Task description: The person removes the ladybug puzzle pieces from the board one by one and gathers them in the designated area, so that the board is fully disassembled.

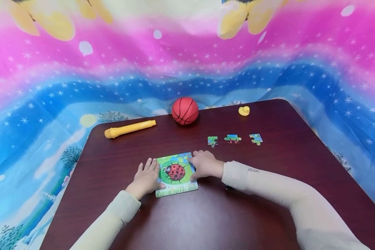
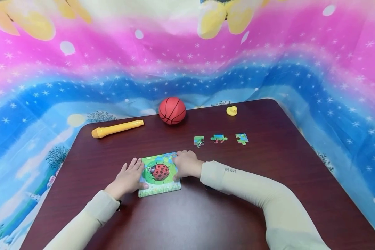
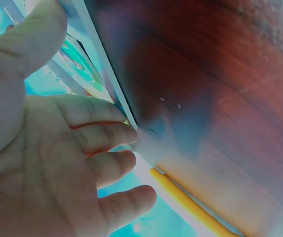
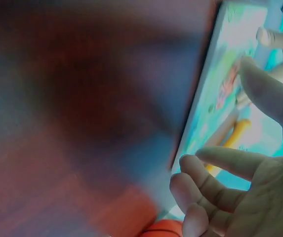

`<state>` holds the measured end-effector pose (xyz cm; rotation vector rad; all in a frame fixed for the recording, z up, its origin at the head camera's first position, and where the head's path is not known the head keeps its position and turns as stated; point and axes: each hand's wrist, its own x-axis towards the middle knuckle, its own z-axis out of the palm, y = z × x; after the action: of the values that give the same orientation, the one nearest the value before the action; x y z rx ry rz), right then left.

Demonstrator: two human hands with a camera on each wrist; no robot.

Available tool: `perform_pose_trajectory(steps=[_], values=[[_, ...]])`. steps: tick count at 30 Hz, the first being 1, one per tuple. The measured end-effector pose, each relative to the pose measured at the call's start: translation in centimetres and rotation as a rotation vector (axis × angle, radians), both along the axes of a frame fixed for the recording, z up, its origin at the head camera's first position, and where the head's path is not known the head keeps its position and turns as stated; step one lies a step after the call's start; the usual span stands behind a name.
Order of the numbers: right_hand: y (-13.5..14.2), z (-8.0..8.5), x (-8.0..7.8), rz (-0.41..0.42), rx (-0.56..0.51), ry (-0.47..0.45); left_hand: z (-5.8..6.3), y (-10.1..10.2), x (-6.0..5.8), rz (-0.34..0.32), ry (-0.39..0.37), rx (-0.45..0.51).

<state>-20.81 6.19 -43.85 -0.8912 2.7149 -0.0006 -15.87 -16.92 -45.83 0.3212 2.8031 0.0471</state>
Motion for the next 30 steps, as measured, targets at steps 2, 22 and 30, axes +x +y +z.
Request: perform_pose_trajectory(steps=[2, 22, 30], values=[[-0.1, -0.3, 0.4, 0.027, 0.014, 0.017, 0.1, -0.1, 0.0, 0.009, -0.014, 0.009], [-1.0, -1.4, 0.9, 0.023, -0.003, 0.063, 0.2, -0.7, -0.2, -0.038, -0.068, 0.066], [-1.0, -1.4, 0.4, -0.026, -0.056, 0.018, 0.0, -0.4, -0.1, -0.03, -0.036, 0.047]])
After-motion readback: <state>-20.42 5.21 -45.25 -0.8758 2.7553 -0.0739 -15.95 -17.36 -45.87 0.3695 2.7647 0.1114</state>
